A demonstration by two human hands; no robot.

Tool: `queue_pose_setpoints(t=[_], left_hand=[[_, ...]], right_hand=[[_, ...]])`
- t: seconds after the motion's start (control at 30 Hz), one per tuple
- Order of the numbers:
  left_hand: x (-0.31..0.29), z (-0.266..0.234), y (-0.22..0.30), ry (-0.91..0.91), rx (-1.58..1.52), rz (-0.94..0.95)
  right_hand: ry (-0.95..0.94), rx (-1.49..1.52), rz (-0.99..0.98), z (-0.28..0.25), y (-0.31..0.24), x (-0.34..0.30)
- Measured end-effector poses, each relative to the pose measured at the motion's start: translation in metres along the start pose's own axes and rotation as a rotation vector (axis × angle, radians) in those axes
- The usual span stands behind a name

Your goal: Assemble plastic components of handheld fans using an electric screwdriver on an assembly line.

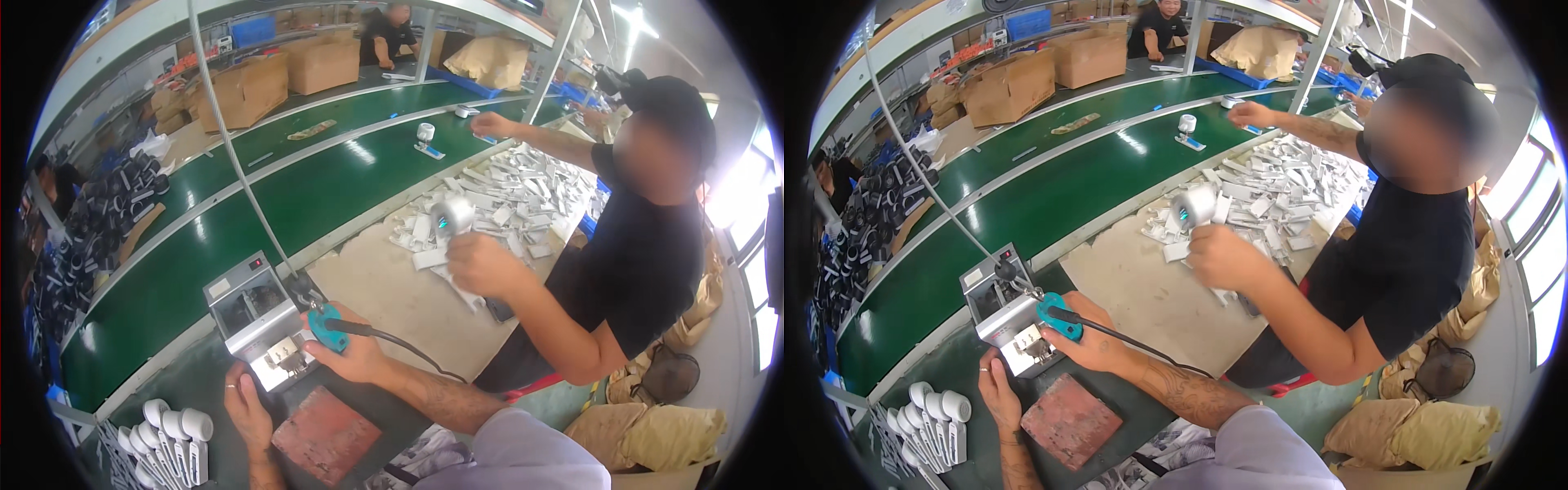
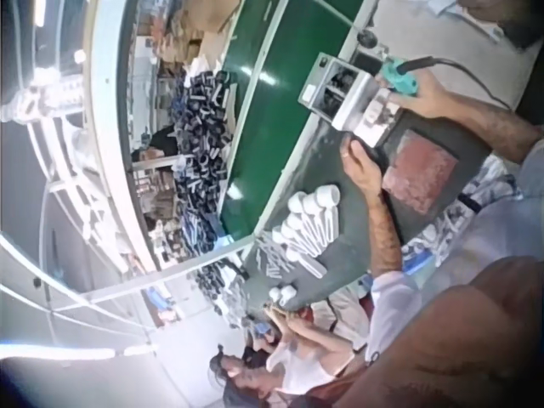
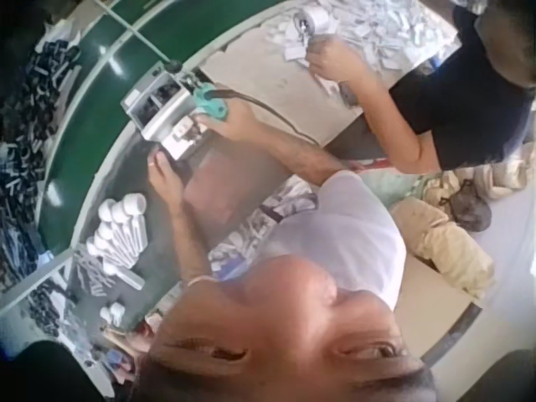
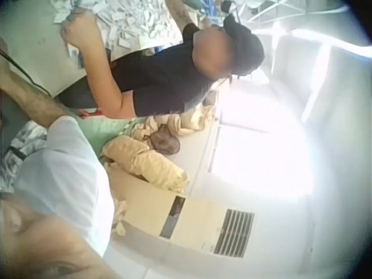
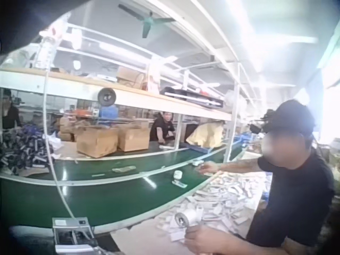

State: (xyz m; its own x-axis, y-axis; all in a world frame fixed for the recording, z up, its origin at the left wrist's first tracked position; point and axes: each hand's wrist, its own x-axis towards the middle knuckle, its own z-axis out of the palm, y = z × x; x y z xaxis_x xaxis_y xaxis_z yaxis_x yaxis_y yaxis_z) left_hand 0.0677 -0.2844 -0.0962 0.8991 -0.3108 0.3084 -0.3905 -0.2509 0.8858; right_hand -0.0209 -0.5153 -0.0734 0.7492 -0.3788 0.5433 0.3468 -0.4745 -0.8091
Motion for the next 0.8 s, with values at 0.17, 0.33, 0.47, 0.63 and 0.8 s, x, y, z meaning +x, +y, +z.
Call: queue_pose_setpoints(t=[0.17,0.33,0.47,0.63,0.8], left_hand=[[-0.001,-0.001,0.002,-0.001,-0.011,-0.012],[-0.004,-0.001,0.003,0.01,-0.068,-0.016],[-0.007,-0.001,-0.005,0.067,-0.114,-0.031],[-0.007,-0.004,-0.013,0.136,-0.159,-0.013],[-0.007,-0.002,-0.024,0.194,-0.071,0.012]], right_hand=[[0.024,0.095,0.039,0.004,-0.003,-0.001],[0.084,0.061,-0.009,-0.001,-0.018,0.003],[0.099,0.077,-0.02,-0.001,-0.018,0.002],[0.071,0.098,-0.019,0.002,-0.014,0.001],[0.066,0.073,-0.033,0.0,-0.013,0.0]])
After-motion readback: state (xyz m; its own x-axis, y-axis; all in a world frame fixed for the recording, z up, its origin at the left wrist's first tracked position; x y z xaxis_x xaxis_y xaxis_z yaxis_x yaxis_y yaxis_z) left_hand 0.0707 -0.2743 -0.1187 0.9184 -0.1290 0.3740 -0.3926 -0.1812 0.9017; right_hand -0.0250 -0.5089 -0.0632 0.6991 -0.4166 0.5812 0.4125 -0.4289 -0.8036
